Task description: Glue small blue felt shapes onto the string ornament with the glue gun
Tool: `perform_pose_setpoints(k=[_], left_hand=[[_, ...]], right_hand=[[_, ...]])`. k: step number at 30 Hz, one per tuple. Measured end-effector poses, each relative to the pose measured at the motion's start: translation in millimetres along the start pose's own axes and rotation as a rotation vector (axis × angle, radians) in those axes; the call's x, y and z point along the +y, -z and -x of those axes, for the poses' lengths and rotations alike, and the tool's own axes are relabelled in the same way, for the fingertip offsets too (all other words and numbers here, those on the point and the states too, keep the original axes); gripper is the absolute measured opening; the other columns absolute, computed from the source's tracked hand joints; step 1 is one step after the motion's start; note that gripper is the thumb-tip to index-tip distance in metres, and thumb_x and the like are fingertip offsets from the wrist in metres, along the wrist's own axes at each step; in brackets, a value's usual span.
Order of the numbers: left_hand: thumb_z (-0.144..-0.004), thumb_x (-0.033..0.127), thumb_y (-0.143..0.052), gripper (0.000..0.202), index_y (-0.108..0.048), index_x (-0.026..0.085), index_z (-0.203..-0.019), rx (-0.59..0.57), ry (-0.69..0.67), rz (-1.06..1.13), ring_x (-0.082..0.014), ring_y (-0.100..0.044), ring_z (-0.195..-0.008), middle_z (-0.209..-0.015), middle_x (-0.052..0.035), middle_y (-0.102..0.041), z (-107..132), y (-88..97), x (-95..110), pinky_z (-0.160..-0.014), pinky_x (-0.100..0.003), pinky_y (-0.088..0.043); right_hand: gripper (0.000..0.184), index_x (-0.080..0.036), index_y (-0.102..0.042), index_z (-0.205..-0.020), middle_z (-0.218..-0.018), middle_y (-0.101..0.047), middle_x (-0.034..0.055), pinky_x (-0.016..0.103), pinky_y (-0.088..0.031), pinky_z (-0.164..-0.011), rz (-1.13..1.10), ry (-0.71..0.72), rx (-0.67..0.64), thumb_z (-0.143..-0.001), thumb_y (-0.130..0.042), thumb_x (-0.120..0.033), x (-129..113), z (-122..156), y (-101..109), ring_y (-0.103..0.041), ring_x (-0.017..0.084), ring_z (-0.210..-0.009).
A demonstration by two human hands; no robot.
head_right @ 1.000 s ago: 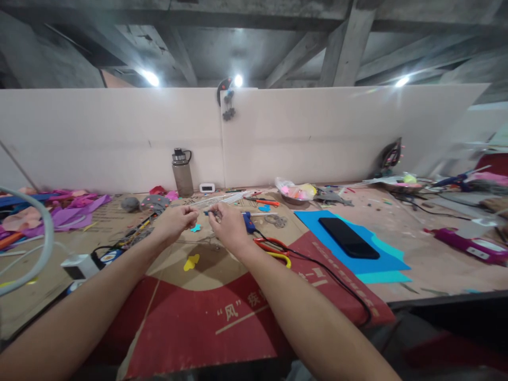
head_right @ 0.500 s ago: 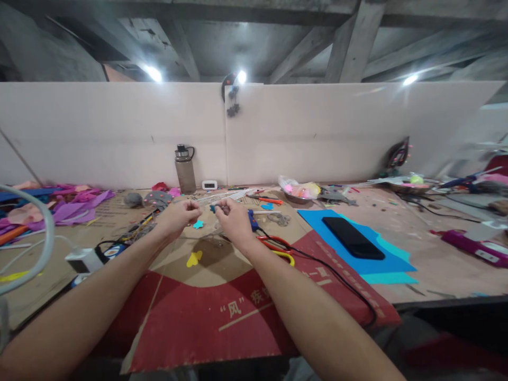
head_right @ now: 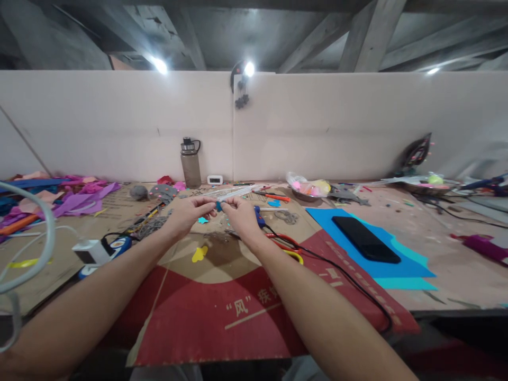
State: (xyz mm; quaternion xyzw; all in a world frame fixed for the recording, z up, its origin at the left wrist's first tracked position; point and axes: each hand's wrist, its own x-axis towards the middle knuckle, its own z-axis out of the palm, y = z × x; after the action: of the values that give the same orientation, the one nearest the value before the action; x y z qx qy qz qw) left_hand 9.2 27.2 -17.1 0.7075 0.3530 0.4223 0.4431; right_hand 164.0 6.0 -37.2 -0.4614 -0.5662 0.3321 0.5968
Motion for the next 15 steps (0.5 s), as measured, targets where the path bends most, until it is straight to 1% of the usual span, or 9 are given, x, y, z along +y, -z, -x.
perform_pose_setpoints(k=[4,7,13,15], left_hand=[[-0.072,0.036,-0.065,0.022,-0.067,0.014,-0.079,0.066,-0.043,-0.084,-0.01,-0.055,-0.052,-0.061,-0.002,-0.064,5.4,-4.5,5.6,-0.051,-0.022,-0.042],[-0.073,0.035,-0.063,0.021,-0.067,0.014,-0.075,0.118,-0.082,-0.111,-0.0095,-0.052,-0.049,-0.058,-0.0014,-0.062,6.9,-6.6,5.3,-0.048,-0.022,-0.04],[-0.073,0.034,-0.063,0.02,-0.067,0.015,-0.076,0.147,-0.103,-0.069,-0.0086,-0.048,-0.045,-0.055,0.0001,-0.06,4.9,-6.4,-1.7,-0.043,-0.02,-0.036],[-0.072,0.036,-0.064,0.021,-0.066,0.015,-0.076,0.165,-0.095,-0.033,-0.0077,-0.046,-0.043,-0.054,0.0007,-0.059,3.3,-5.3,-3.7,-0.042,-0.02,-0.034]], right_hand=[[0.02,-0.017,-0.057,-0.068,-0.06,-0.05,-0.0033,0.024,-0.029,-0.054,0.025,0.006,-0.027,-0.069,-0.059,-0.037,0.6,0.6,-1.6,-0.038,0.009,-0.055],[0.02,-0.017,-0.058,-0.068,-0.057,-0.048,-0.0044,0.024,-0.029,-0.053,0.033,-0.009,-0.037,-0.07,-0.059,-0.037,0.9,1.4,-2.1,-0.036,0.009,-0.052],[0.02,-0.018,-0.058,-0.071,-0.054,-0.045,-0.0057,0.024,-0.027,-0.047,-0.018,-0.041,-0.062,-0.07,-0.061,-0.038,-0.8,3.8,-3.4,-0.032,0.008,-0.046],[0.021,-0.018,-0.058,-0.076,-0.053,-0.043,-0.0064,0.023,-0.026,-0.045,-0.05,-0.054,-0.092,-0.071,-0.06,-0.039,0.0,3.9,-4.9,-0.031,0.007,-0.044]])
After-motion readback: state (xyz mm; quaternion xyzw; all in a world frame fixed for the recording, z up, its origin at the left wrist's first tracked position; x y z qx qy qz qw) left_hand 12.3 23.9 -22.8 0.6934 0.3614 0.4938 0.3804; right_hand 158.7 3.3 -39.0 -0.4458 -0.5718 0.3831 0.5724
